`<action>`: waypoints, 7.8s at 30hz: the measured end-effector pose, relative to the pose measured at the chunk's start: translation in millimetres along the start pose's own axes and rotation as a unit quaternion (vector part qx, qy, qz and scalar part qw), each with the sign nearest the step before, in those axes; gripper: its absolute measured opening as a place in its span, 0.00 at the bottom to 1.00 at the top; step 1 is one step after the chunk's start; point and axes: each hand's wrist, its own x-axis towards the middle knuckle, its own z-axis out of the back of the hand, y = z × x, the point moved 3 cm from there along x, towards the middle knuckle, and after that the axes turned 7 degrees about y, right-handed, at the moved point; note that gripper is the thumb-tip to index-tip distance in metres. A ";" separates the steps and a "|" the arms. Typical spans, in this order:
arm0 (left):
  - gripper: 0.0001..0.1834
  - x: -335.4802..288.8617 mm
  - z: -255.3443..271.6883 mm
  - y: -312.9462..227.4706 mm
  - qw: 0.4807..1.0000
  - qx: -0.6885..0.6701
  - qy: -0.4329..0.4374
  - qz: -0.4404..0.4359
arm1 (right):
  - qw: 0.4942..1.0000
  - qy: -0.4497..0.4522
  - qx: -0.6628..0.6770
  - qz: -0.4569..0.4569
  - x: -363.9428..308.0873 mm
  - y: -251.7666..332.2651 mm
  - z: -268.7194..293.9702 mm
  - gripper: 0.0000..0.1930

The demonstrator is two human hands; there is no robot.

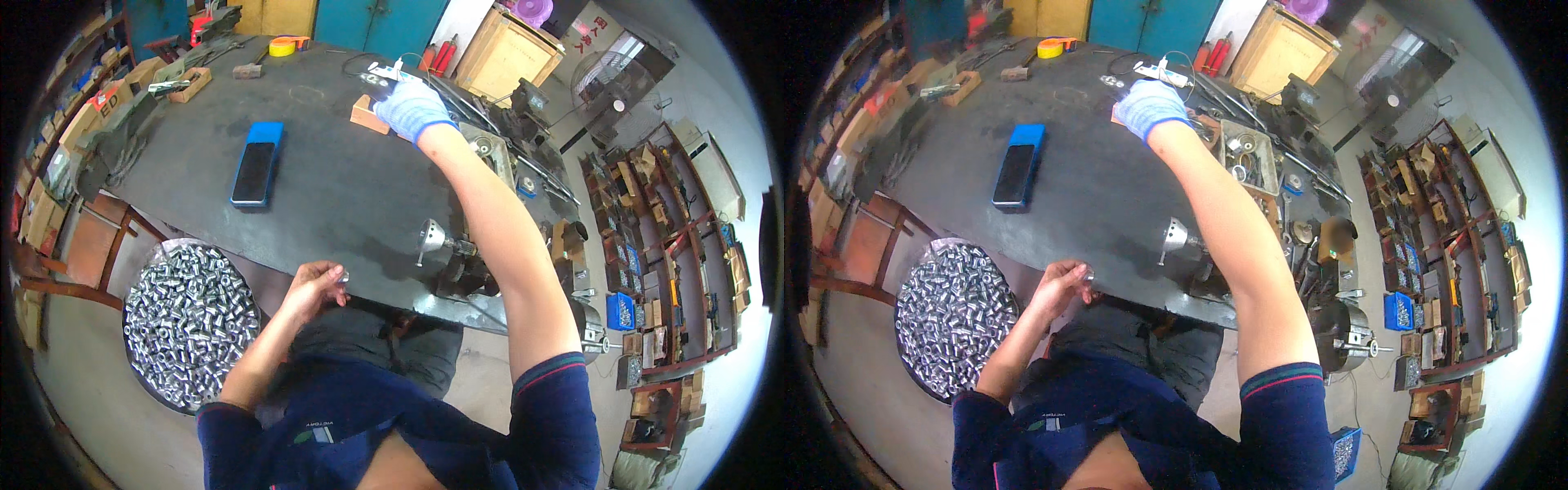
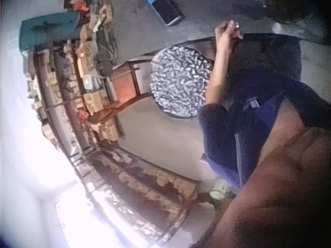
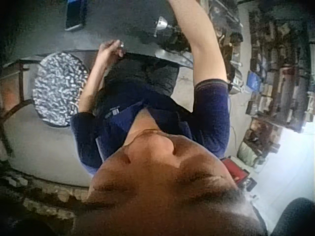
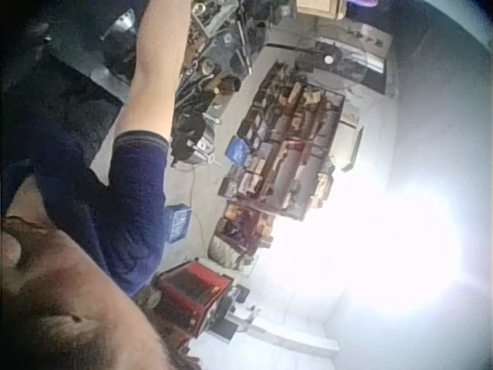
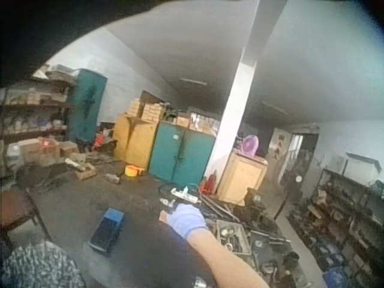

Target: The person places small metal components into a fixture and secures them with fasteners, using a manual wrench to tighten the assembly.

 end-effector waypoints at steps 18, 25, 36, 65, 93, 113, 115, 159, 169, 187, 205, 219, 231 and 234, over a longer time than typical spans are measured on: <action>0.13 -3.3 23.1 2.8 0.999 -0.030 -0.017 -0.025 | 1.000 0.030 -0.005 -0.001 29.4 14.8 -10.9 0.18; 0.14 9.3 4.9 -9.3 0.999 0.007 -0.027 -0.024 | 0.995 -0.008 0.098 -0.035 2.4 -10.8 -6.3 0.21; 0.13 8.7 -21.8 -31.9 0.856 0.477 -0.073 -0.186 | 0.960 0.089 0.266 0.007 -232.2 -38.2 17.2 0.17; 0.14 25.2 -53.8 -4.1 0.660 0.725 0.081 -0.180 | 0.891 0.113 0.430 -0.092 -336.7 -69.9 -115.1 0.21; 0.17 92.2 -15.9 -3.3 0.652 0.741 0.019 -0.161 | 0.691 0.197 0.655 -0.233 -377.3 -44.5 -168.4 0.15; 0.27 -41.2 -44.1 35.3 0.927 0.279 -0.073 -0.239 | 0.883 0.086 0.439 0.145 -288.2 65.6 -93.6 0.38; 0.17 -38.7 -39.6 23.2 0.979 0.099 -0.071 -0.164 | 0.810 0.204 0.548 0.056 -305.7 45.0 -92.8 0.36; 0.14 -11.9 -34.6 -6.3 0.863 0.478 0.152 -0.060 | 0.481 -0.291 0.794 -0.232 -257.5 -255.2 -154.9 0.14; 0.13 -10.9 -34.6 -7.3 0.874 0.459 0.157 -0.032 | 0.379 -0.214 0.856 -0.279 -343.1 -215.2 -206.6 0.14; 0.14 -17.6 -43.9 -18.9 0.889 0.443 0.085 -0.083 | 0.755 -0.285 0.531 -0.258 -397.2 -177.6 -136.1 0.18; 0.22 -52.5 -24.5 -26.6 0.845 0.482 0.208 0.097 | 0.788 0.201 0.568 0.129 -365.4 -5.5 -186.2 0.11; 0.13 105.0 -27.4 15.2 0.475 0.864 0.036 -0.163 | 0.729 0.109 0.651 -0.180 -416.5 -78.9 -212.6 0.12; 0.11 98.9 -77.9 -35.0 0.972 0.162 0.132 -0.110 | 0.465 -0.179 0.815 -0.296 -380.0 -217.8 -212.1 0.17; 0.11 105.2 -79.2 -33.8 0.970 0.178 0.144 -0.078 | 0.357 -0.214 0.865 -0.279 -346.4 -222.0 -217.6 0.20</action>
